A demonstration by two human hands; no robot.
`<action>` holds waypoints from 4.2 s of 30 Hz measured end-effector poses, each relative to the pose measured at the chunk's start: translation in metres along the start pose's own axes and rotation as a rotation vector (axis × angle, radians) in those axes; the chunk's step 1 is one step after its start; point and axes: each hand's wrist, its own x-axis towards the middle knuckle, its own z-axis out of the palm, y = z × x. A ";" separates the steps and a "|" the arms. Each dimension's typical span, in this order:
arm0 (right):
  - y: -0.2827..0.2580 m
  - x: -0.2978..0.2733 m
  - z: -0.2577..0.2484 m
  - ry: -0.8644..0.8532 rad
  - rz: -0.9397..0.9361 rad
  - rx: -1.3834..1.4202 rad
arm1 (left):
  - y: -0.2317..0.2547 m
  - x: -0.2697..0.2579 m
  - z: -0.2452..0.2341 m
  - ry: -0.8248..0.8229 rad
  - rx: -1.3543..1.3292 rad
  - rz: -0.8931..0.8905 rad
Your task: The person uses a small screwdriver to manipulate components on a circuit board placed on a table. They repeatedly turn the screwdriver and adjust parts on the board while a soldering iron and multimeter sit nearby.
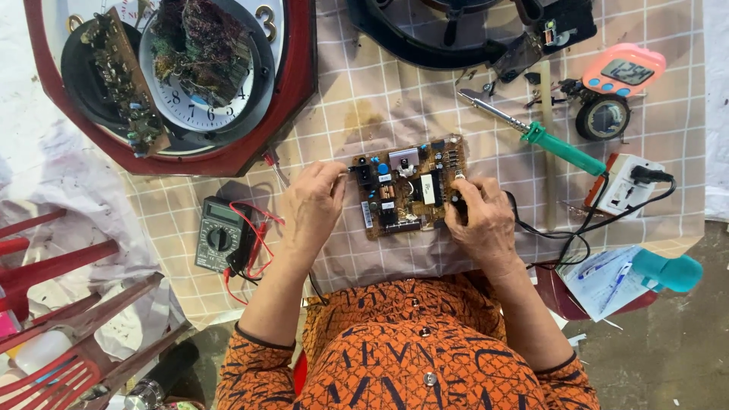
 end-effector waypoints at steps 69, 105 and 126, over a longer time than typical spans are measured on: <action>-0.130 0.110 -0.004 -0.256 -0.408 0.537 | -0.039 -0.019 0.059 0.200 -0.549 -0.133; -0.117 0.125 -0.018 -0.152 -0.581 0.152 | -0.022 -0.002 0.029 0.217 -0.698 0.050; -0.126 0.136 -0.042 -0.421 -0.619 0.563 | -0.010 0.008 -0.014 0.046 -0.615 0.290</action>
